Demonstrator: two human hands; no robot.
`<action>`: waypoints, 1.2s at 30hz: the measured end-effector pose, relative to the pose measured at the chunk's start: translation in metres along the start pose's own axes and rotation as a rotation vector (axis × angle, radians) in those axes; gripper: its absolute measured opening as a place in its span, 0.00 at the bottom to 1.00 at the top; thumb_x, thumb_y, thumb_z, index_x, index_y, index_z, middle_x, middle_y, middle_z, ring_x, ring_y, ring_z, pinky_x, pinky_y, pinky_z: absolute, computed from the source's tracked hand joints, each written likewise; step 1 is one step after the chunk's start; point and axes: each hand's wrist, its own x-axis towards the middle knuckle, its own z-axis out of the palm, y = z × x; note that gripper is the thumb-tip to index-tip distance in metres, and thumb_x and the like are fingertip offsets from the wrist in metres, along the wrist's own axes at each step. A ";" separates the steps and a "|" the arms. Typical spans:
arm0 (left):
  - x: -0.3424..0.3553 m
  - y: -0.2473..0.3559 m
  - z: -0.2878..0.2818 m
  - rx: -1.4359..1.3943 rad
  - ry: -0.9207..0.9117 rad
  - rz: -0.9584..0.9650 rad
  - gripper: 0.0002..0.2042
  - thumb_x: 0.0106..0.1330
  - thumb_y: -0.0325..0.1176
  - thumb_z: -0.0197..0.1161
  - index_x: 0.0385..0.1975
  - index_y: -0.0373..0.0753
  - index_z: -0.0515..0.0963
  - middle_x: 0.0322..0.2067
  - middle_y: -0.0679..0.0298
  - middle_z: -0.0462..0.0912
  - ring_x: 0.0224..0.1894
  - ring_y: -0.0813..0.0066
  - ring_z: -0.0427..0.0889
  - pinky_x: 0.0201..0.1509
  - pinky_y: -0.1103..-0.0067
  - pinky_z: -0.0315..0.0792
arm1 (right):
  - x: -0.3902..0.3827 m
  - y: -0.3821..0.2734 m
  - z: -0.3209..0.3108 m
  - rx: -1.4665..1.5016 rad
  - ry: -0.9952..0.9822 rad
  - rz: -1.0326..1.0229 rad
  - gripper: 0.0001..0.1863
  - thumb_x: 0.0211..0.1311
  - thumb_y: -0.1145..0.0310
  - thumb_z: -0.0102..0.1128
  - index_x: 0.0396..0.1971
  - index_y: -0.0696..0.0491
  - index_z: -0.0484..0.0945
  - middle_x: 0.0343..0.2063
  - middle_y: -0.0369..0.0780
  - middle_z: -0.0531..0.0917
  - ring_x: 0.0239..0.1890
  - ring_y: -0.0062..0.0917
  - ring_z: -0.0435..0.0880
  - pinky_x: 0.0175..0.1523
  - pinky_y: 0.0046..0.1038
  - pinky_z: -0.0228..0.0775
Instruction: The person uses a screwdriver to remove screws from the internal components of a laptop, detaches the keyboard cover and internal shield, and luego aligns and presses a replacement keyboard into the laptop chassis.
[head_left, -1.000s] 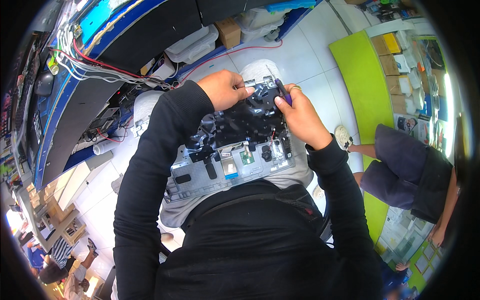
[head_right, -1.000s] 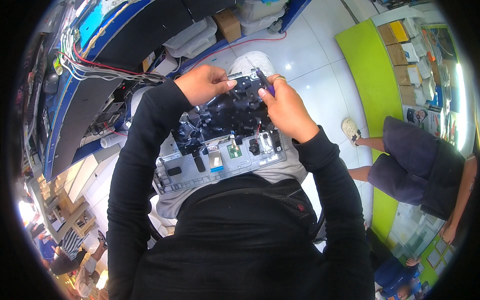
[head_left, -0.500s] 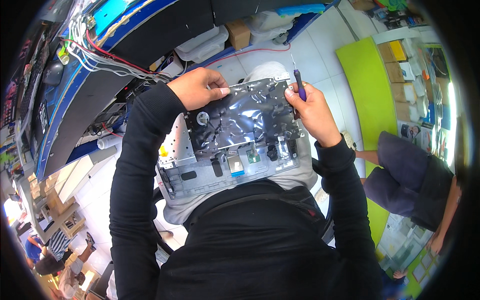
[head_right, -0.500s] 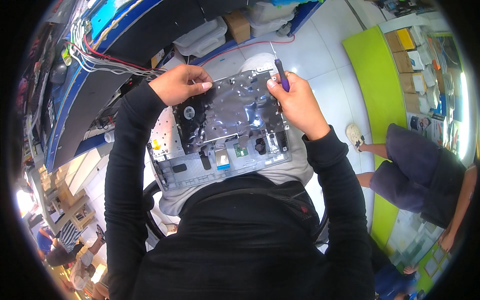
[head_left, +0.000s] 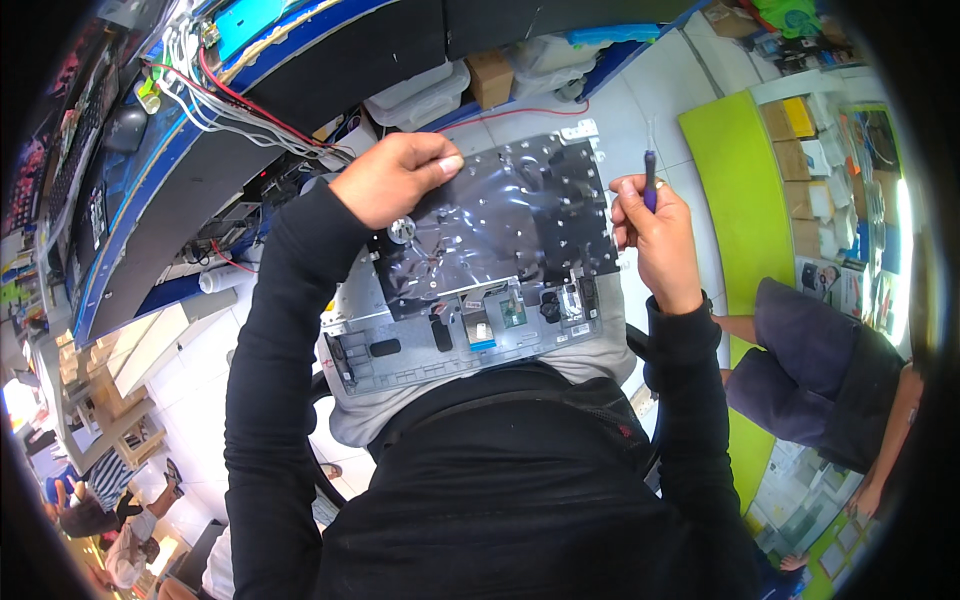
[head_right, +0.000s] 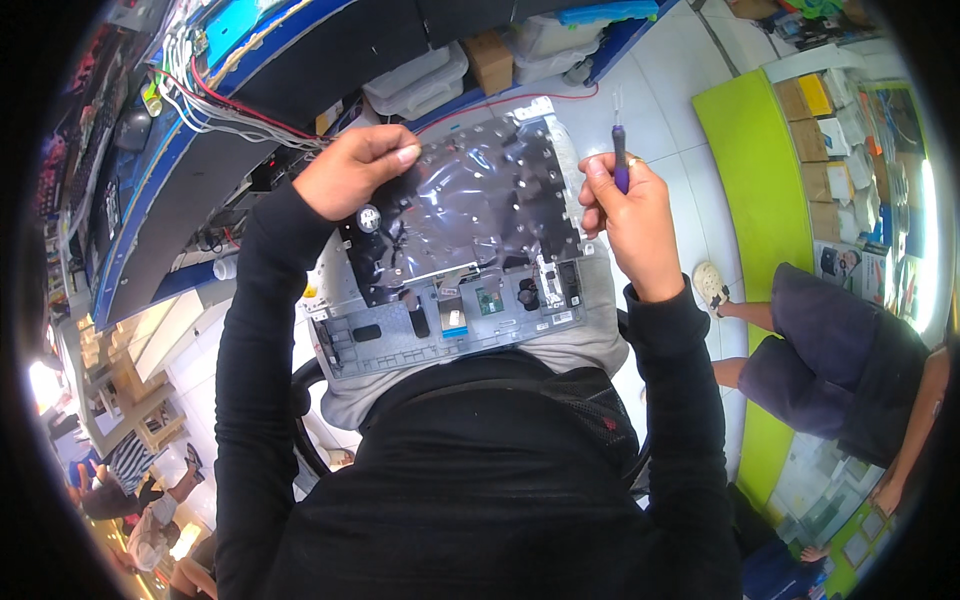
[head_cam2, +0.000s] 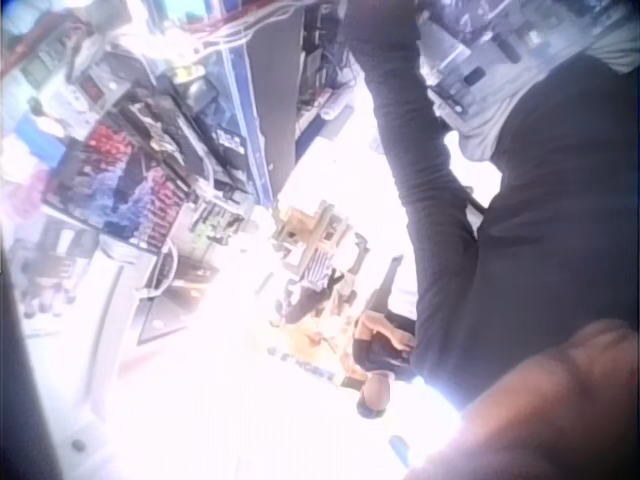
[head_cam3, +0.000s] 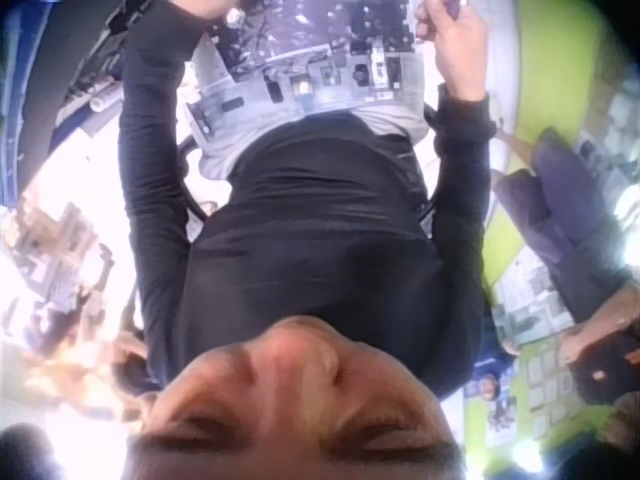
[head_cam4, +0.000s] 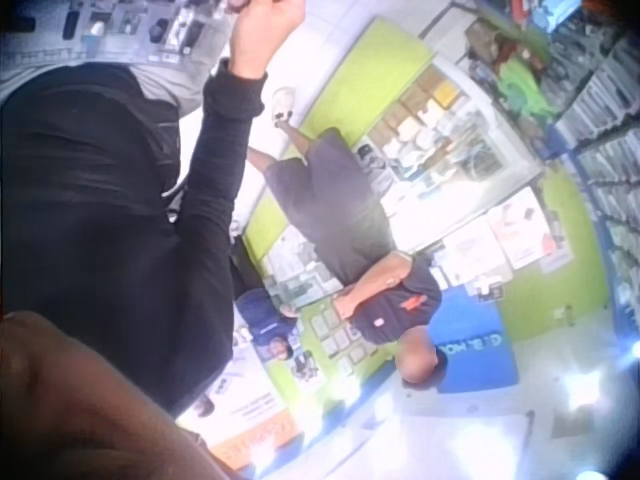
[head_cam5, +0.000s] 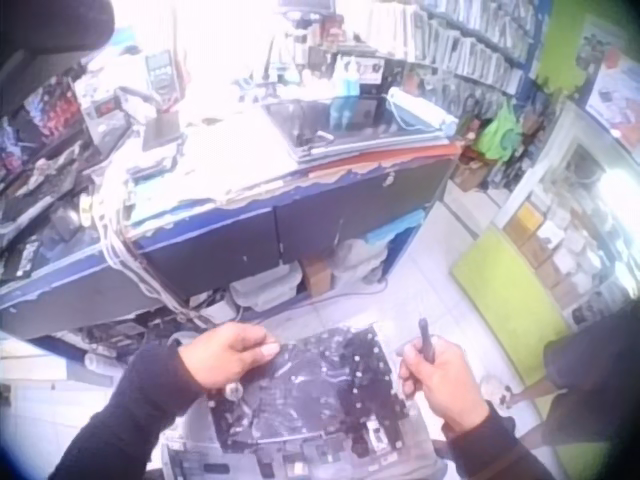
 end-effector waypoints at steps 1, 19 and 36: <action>-0.002 -0.002 -0.003 -0.067 0.041 0.085 0.12 0.81 0.36 0.57 0.43 0.32 0.81 0.30 0.73 0.79 0.34 0.86 0.73 0.40 0.81 0.71 | 0.003 0.005 -0.003 -0.069 -0.018 0.013 0.12 0.78 0.62 0.61 0.43 0.57 0.81 0.26 0.32 0.80 0.21 0.14 0.75 0.26 0.20 0.69; -0.199 -0.055 -0.097 -0.197 0.457 -0.139 0.10 0.81 0.35 0.57 0.42 0.35 0.78 0.36 0.74 0.79 0.39 0.88 0.74 0.48 0.85 0.68 | 0.009 0.019 0.000 -0.515 -0.105 -0.105 0.19 0.77 0.59 0.63 0.41 0.63 0.87 0.26 0.36 0.85 0.30 0.17 0.79 0.39 0.24 0.72; -0.266 -0.047 -0.074 -0.126 0.569 -0.181 0.09 0.80 0.33 0.57 0.39 0.35 0.78 0.33 0.75 0.77 0.37 0.88 0.71 0.44 0.84 0.66 | -0.054 -0.022 0.075 -0.410 -0.474 -0.025 0.14 0.78 0.64 0.61 0.46 0.62 0.86 0.30 0.34 0.84 0.33 0.14 0.76 0.39 0.22 0.70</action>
